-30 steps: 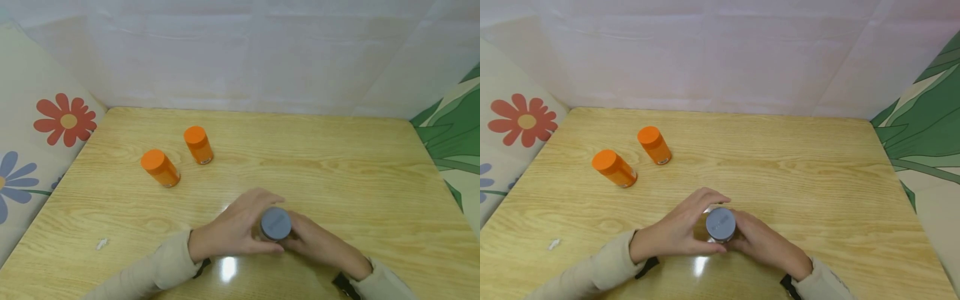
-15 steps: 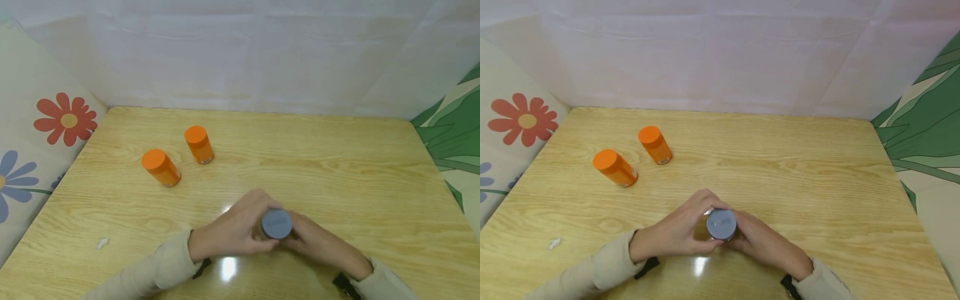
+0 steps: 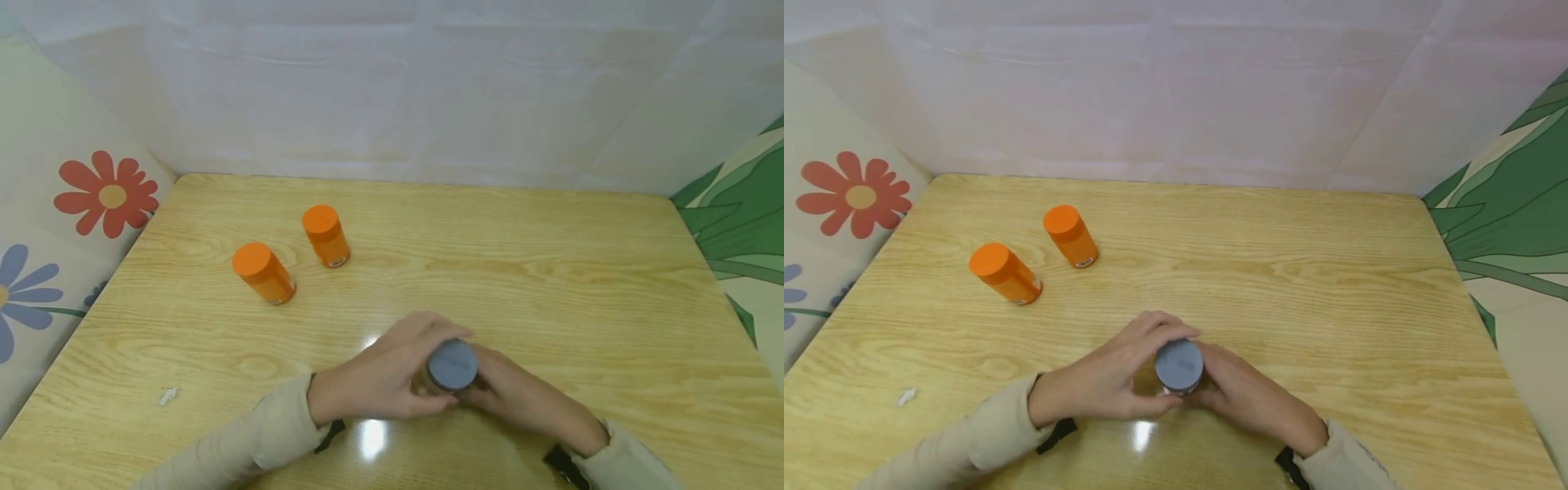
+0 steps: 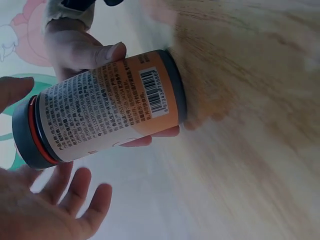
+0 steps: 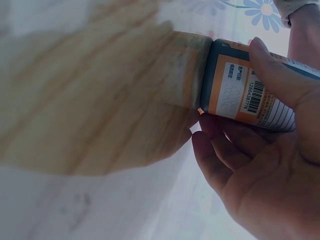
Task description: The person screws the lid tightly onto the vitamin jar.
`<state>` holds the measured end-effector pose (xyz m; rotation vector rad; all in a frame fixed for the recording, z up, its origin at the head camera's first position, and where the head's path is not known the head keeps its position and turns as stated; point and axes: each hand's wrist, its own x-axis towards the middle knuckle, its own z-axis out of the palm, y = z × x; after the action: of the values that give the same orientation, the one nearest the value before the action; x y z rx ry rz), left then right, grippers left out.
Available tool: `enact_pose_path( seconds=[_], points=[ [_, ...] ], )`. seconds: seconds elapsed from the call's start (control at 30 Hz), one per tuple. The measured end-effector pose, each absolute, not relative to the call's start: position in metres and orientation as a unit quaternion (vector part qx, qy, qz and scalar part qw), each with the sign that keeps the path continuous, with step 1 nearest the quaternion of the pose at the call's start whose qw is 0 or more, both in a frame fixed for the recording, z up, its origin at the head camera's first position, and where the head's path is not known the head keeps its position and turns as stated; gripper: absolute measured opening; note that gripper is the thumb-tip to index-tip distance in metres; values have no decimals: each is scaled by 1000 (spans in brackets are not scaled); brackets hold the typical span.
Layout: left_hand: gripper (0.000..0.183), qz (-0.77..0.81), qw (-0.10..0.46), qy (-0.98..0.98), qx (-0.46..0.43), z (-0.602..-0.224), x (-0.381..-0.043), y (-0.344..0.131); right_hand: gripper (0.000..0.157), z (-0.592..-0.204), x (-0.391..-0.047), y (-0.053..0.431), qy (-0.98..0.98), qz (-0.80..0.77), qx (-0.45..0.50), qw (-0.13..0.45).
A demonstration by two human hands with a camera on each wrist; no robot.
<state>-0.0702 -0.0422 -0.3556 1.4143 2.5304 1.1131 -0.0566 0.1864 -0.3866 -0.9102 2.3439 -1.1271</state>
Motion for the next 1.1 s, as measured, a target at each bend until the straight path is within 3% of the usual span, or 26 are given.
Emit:
enact_pose_path(
  seconds=[0.13,0.5,0.9,1.1],
  points=[
    [77,347,-22,836,425,-358,-70,-40,41,-388,-58,187,834,-401,-329,189],
    [57,363,-7,828,427,-358,-68,-41,40,-389,-58,187,832,-404,-334,185],
    [67,380,47,802,458,-355,-70,-43,50,-386,-56,186,832,-407,-324,192],
    [71,353,18,815,460,-357,-71,-43,46,-387,-57,187,832,-401,-336,185]
  ],
)
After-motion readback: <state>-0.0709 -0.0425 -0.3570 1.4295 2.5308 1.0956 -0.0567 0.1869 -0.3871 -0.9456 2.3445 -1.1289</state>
